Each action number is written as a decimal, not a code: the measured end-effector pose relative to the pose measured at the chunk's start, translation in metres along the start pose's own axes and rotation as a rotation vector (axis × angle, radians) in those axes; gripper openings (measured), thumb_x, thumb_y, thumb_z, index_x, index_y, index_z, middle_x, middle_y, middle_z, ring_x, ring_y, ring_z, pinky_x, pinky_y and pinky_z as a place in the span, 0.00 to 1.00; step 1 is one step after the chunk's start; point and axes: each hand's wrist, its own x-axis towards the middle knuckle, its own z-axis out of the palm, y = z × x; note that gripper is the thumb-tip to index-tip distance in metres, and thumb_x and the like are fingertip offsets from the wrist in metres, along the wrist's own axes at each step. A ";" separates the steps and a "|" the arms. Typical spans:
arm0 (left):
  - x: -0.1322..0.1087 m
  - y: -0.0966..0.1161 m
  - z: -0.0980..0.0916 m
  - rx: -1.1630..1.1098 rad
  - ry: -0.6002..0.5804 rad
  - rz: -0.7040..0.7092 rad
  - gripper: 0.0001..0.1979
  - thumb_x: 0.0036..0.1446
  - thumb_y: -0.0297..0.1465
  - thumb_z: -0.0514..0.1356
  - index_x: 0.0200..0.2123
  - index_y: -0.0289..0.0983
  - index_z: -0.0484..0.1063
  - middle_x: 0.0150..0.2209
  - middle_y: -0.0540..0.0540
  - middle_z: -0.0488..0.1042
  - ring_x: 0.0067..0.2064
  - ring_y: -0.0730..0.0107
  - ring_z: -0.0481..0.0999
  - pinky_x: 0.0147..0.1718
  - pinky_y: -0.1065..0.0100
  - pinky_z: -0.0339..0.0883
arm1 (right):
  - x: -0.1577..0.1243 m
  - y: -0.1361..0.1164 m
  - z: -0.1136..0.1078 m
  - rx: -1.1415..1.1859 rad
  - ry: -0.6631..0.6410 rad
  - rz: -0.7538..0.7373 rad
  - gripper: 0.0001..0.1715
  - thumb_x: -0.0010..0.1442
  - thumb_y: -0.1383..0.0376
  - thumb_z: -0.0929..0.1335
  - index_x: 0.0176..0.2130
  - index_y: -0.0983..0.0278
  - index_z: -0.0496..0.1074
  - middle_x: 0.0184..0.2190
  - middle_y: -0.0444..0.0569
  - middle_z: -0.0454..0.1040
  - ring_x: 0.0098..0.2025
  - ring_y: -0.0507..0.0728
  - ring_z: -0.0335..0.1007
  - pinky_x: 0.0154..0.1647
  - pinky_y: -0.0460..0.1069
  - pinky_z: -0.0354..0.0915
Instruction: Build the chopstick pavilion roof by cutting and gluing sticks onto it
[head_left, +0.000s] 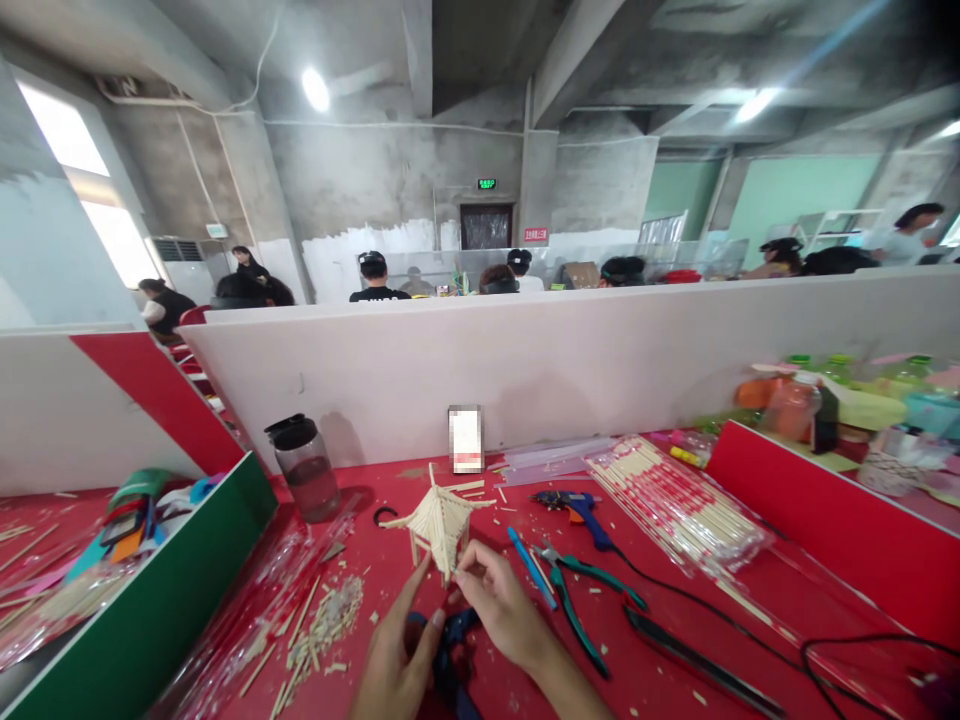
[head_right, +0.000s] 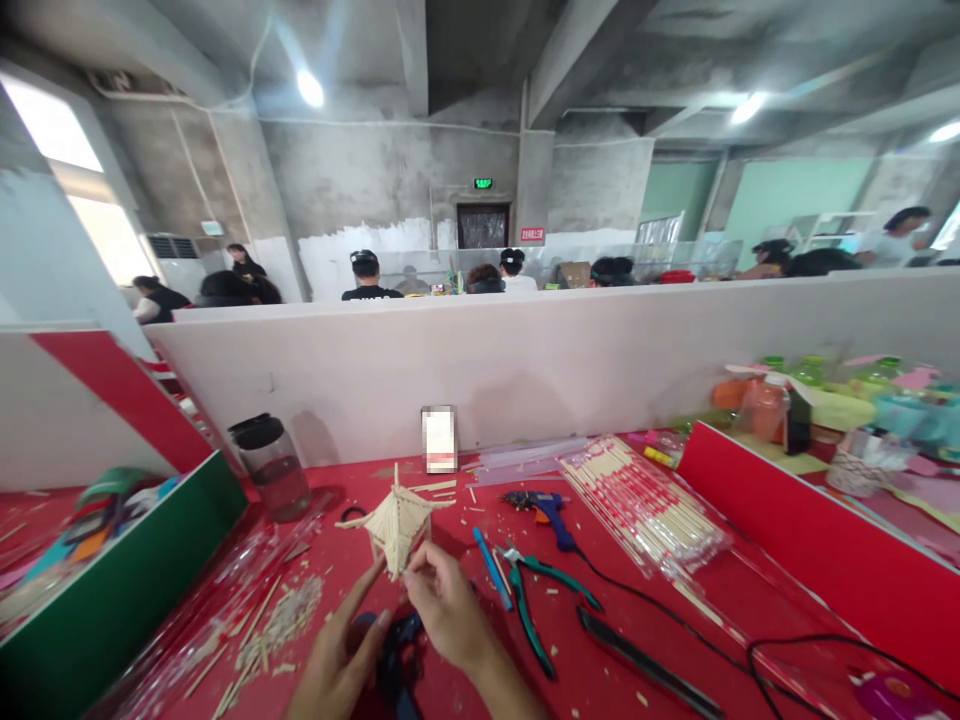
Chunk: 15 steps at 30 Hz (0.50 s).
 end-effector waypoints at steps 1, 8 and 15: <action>0.000 0.000 0.001 -0.003 0.004 -0.004 0.50 0.56 0.57 0.60 0.69 0.26 0.58 0.18 0.57 0.63 0.21 0.69 0.64 0.21 0.70 0.58 | 0.000 0.001 0.000 -0.003 0.004 0.004 0.14 0.62 0.53 0.68 0.32 0.60 0.65 0.28 0.43 0.69 0.31 0.55 0.68 0.35 0.49 0.66; 0.004 0.000 0.000 -0.024 -0.006 -0.004 0.51 0.56 0.59 0.59 0.70 0.27 0.55 0.18 0.57 0.64 0.21 0.69 0.64 0.22 0.70 0.59 | -0.002 0.003 -0.003 -0.008 -0.019 -0.017 0.13 0.63 0.55 0.68 0.33 0.60 0.66 0.33 0.46 0.75 0.35 0.57 0.72 0.38 0.50 0.68; 0.009 0.010 -0.008 0.051 -0.014 0.028 0.44 0.62 0.55 0.56 0.69 0.29 0.56 0.16 0.58 0.65 0.19 0.69 0.65 0.20 0.71 0.58 | -0.015 -0.030 -0.015 -0.402 -0.099 -0.129 0.10 0.67 0.62 0.65 0.37 0.63 0.74 0.35 0.47 0.77 0.39 0.57 0.73 0.41 0.48 0.65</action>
